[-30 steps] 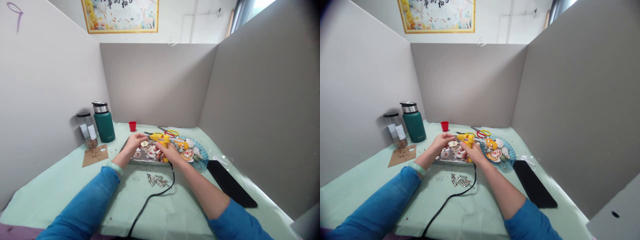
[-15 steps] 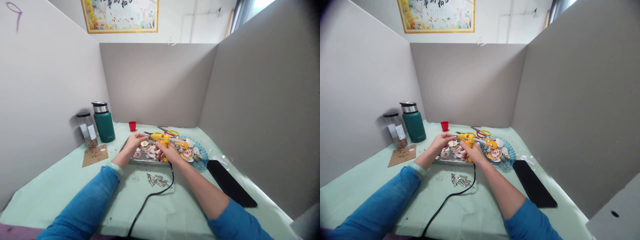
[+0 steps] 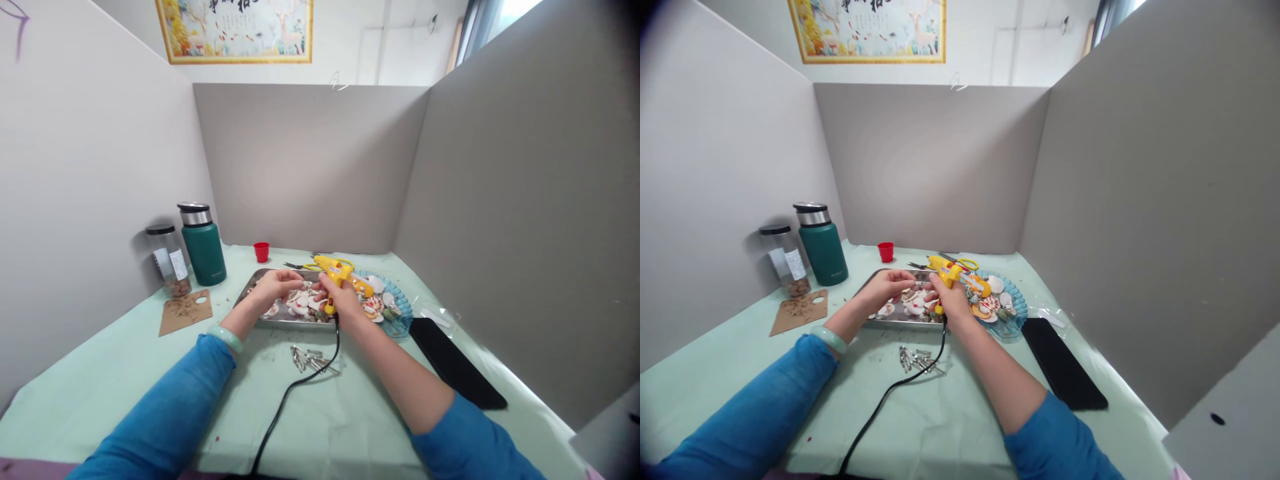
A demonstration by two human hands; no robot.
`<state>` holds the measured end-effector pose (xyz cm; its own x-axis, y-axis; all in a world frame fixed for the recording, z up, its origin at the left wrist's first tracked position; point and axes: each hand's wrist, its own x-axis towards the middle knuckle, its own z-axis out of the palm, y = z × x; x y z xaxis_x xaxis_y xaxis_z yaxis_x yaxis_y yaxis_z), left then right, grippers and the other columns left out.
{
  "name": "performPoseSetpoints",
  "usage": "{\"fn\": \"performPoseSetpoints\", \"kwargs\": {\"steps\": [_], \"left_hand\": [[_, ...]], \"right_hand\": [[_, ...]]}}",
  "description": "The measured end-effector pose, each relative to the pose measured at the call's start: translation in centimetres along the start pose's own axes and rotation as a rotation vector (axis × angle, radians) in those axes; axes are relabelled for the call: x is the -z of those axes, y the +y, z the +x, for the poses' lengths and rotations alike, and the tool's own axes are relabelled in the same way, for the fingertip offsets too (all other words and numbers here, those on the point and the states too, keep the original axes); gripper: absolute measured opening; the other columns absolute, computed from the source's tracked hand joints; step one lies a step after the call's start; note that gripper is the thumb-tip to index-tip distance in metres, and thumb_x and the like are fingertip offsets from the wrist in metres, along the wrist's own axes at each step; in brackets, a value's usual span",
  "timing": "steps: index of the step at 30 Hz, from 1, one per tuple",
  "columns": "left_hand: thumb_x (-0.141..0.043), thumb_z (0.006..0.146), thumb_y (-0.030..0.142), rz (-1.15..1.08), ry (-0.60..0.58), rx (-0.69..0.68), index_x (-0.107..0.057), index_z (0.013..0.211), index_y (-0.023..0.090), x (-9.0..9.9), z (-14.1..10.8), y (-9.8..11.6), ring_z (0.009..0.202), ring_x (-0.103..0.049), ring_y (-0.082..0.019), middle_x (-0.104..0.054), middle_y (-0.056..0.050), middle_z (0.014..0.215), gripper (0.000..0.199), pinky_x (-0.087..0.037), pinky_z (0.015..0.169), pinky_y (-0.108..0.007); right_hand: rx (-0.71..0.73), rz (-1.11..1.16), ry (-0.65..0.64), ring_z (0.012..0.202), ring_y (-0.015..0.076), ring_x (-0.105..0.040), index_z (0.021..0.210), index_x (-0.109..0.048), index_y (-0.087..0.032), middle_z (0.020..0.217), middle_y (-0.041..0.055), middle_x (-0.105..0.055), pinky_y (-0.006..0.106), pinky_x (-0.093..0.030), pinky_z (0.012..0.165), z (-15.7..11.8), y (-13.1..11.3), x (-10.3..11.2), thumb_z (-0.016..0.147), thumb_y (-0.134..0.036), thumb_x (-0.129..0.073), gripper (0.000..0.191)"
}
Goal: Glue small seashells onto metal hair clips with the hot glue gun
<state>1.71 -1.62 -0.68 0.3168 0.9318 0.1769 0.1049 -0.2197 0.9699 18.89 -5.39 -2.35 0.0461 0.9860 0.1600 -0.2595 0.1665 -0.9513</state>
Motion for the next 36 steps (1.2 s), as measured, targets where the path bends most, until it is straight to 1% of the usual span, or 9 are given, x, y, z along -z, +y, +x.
{"fn": "performPoseSetpoints", "kwargs": {"steps": [5, 9, 16, 20, 23, 25, 30, 32, 36], "left_hand": [[-0.070, 0.066, 0.031, 0.029, -0.129, -0.024, -0.067, 0.077, 0.015, -0.8, -1.0, 1.1, 0.041, -0.041, -0.005, -0.068, -0.005, 0.071, 0.021, -0.028, 0.038, -0.019], [-0.070, 0.067, 0.030, 0.023, -0.163, -0.048, -0.068, 0.077, 0.015, -0.6, -1.0, 1.0, 0.042, -0.041, -0.005, -0.066, -0.004, 0.069, 0.019, -0.028, 0.038, -0.019], [-0.071, 0.066, 0.030, 0.050, -0.167, -0.048, -0.068, 0.077, 0.015, -0.4, -0.9, 1.0, 0.042, -0.040, -0.005, -0.063, -0.003, 0.066, 0.019, -0.028, 0.039, -0.019], [-0.071, 0.068, 0.037, -0.018, -0.103, 0.001, -0.065, 0.082, 0.014, -0.9, -0.9, 1.2, 0.039, -0.037, -0.004, -0.058, -0.001, 0.060, 0.028, -0.026, 0.037, -0.019], [-0.065, 0.073, 0.047, -0.227, -0.034, 0.128, -0.060, 0.077, 0.014, -1.0, -0.5, 1.3, 0.034, -0.023, -0.003, -0.036, 0.008, 0.045, 0.033, -0.018, 0.035, -0.018], [-0.063, 0.076, 0.045, -0.403, -0.022, 0.237, -0.057, 0.074, 0.014, -0.9, -0.2, 1.3, 0.034, -0.020, -0.003, -0.028, 0.009, 0.045, 0.032, -0.016, 0.035, -0.017], [-0.058, 0.071, 0.013, -0.635, -0.061, 0.398, -0.056, 0.073, 0.013, -0.5, 0.1, 1.0, 0.045, -0.045, -0.008, -0.049, 0.000, 0.056, 0.003, -0.034, 0.038, -0.018], [-0.055, 0.064, 0.000, -0.645, -0.124, 0.389, -0.057, 0.075, 0.012, -0.5, 0.1, 0.6, 0.054, -0.055, -0.010, -0.055, -0.003, 0.060, 0.016, -0.043, 0.046, -0.019], [-0.059, 0.072, 0.002, -0.563, -0.210, 0.310, -0.062, 0.081, 0.008, -0.7, 0.1, -0.1, 0.069, -0.065, -0.014, -0.066, -0.011, 0.074, 0.011, -0.053, 0.065, -0.024]], "right_hand": [[-0.023, 0.011, -0.087, 0.039, 0.0068, -0.050, 0.080, -0.055, -0.016, 0.055, -0.0039, -0.056, 0.017, -0.041, 0.035, -0.3, -0.3, 0.3, 0.070, -0.030, -0.066, 0.021], [-0.011, 0.025, -0.203, 0.038, 0.0053, -0.048, 0.082, -0.055, -0.016, 0.059, -0.0043, -0.059, 0.016, -0.038, 0.034, -0.2, -0.2, 0.5, 0.065, -0.028, -0.068, 0.025], [-0.067, 0.036, -0.290, 0.041, 0.0048, -0.048, 0.083, -0.056, -0.015, 0.057, -0.0052, -0.055, 0.015, -0.038, 0.037, -0.3, -0.7, 0.7, 0.062, -0.027, -0.072, 0.029], [-0.051, 0.046, -0.229, 0.042, 0.0055, -0.048, 0.084, -0.054, -0.016, 0.054, -0.0068, -0.053, 0.016, -0.040, 0.038, -0.3, -0.4, 0.6, 0.060, -0.027, -0.073, 0.032], [-0.026, 0.076, -0.158, 0.041, 0.0062, -0.049, 0.086, -0.053, -0.017, 0.052, -0.0076, -0.053, 0.017, -0.042, 0.039, 0.0, 0.2, 0.4, 0.060, -0.026, -0.072, 0.034], [-0.007, 0.097, -0.124, 0.043, 0.0069, -0.051, 0.087, -0.052, -0.017, 0.053, -0.0071, -0.054, 0.017, -0.043, 0.040, 0.1, 0.4, 0.4, 0.060, -0.024, -0.072, 0.035], [0.048, 0.120, -0.036, 0.046, 0.0075, -0.053, 0.087, -0.053, -0.016, 0.058, -0.0057, -0.056, 0.018, -0.045, 0.041, 0.3, 0.5, 0.3, 0.058, -0.022, -0.072, 0.036], [0.055, 0.116, -0.014, 0.046, 0.0076, -0.052, 0.087, -0.053, -0.016, 0.057, -0.0056, -0.056, 0.018, -0.045, 0.041, 0.3, 0.4, 0.3, 0.058, -0.022, -0.073, 0.036], [0.064, 0.128, -0.002, 0.046, 0.0082, -0.052, 0.087, -0.052, -0.016, 0.057, -0.0053, -0.057, 0.019, -0.044, 0.041, 0.3, 0.5, 0.3, 0.058, -0.022, -0.071, 0.035]]}}
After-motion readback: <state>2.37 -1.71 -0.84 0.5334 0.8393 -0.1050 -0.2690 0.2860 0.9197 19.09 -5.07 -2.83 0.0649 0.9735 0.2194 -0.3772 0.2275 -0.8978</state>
